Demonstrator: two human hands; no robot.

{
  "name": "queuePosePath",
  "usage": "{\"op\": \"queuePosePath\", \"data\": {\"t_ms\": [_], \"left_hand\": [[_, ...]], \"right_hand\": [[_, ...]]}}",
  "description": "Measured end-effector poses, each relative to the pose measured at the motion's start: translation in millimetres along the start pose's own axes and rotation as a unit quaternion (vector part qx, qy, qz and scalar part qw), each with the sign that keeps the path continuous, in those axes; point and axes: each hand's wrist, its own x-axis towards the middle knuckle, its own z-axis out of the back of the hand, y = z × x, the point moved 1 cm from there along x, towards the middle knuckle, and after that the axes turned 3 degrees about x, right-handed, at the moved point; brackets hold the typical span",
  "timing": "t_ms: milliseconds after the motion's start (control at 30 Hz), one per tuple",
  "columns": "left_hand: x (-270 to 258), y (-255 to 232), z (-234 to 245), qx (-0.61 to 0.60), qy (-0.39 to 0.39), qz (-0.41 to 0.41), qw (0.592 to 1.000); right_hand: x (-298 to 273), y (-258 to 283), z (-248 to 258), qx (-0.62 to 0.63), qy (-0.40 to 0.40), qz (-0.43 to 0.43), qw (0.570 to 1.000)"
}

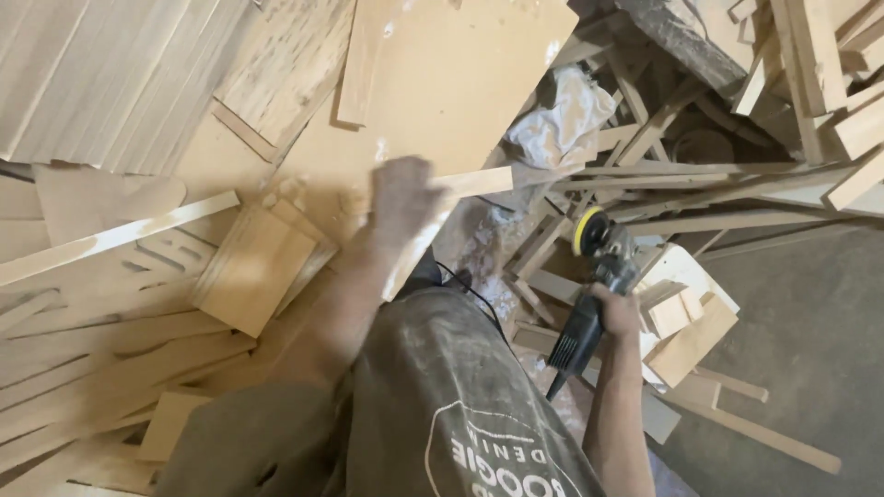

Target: Using a handheld power sander to smooth the surfaces and edges of small wooden slats in a workshop environment.

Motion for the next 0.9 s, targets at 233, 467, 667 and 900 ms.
{"op": "queuePosePath", "data": {"t_ms": [233,467,667,900], "left_hand": [[13.8,-48.1,22.3,0.014,0.130,0.006,0.991],[-10.5,1.3,37.3,-0.502,0.014,0.460,0.732],[-57.0,0.1,40.8,-0.665,-0.002,0.555,0.500],[-66.1,27.4,-38.2,-0.356,0.050,0.283,0.889]], "right_hand": [[8.9,-77.7,-35.4,0.204,0.029,-0.018,0.978],[-10.6,-47.6,-32.8,0.180,0.063,0.008,0.982],[4.7,-32.1,-31.4,0.134,0.084,0.049,0.986],[-46.1,58.2,-41.8,-0.108,0.051,0.131,0.984]]}}
